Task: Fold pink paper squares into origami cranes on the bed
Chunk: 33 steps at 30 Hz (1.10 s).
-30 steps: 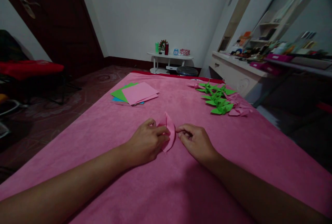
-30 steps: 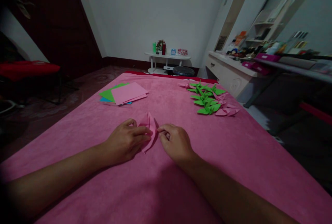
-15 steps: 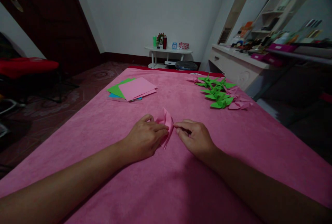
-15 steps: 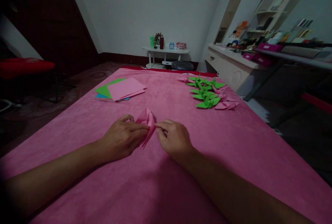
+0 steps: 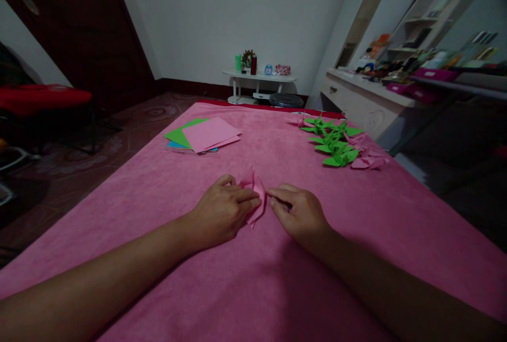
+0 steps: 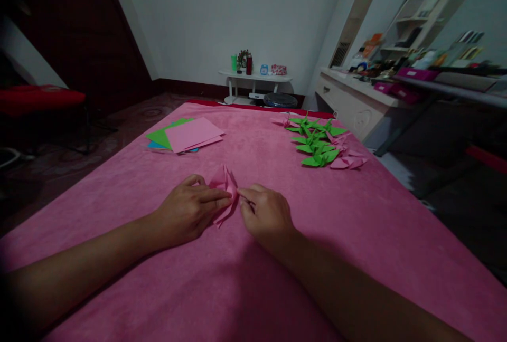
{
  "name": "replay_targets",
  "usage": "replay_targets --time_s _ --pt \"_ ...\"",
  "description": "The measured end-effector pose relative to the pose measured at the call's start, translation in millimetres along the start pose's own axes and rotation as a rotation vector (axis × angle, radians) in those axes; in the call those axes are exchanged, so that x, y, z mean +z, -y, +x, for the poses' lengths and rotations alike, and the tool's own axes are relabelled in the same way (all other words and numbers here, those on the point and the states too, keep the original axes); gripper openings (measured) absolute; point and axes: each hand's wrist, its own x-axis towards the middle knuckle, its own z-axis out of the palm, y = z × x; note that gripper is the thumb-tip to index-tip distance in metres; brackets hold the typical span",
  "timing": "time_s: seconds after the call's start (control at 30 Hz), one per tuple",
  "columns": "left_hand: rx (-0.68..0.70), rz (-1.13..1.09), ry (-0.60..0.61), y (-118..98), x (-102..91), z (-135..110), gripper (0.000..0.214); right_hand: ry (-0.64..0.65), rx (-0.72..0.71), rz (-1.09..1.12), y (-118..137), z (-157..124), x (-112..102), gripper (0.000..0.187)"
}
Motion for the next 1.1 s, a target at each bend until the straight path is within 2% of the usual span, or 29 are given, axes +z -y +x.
replay_targets --time_s 0.27,0.4,0.7,0.9,1.1 --pt "-0.015 -0.013 0.006 -0.6 0.5 0.4 0.022 0.060 -0.091 -0.269 13.7 -5.1 -2.2 0.028" --pt "-0.017 -0.026 0.014 -1.7 -0.3 0.8 0.021 0.072 -0.110 -0.334 18.5 -6.2 -3.0 0.028" --pt "-0.022 -0.039 -0.010 -1.7 0.1 0.3 0.024 -0.050 -0.054 -0.009 1.9 -1.1 1.9 0.033" --pt "-0.018 -0.032 -0.021 -2.0 1.5 -0.3 0.025 -0.008 -0.042 -0.042 6.3 -1.9 0.6 0.030" --pt "-0.013 -0.043 0.006 -0.8 1.5 -0.8 0.028 0.017 0.028 -0.073 8.2 -2.3 -0.6 0.026"
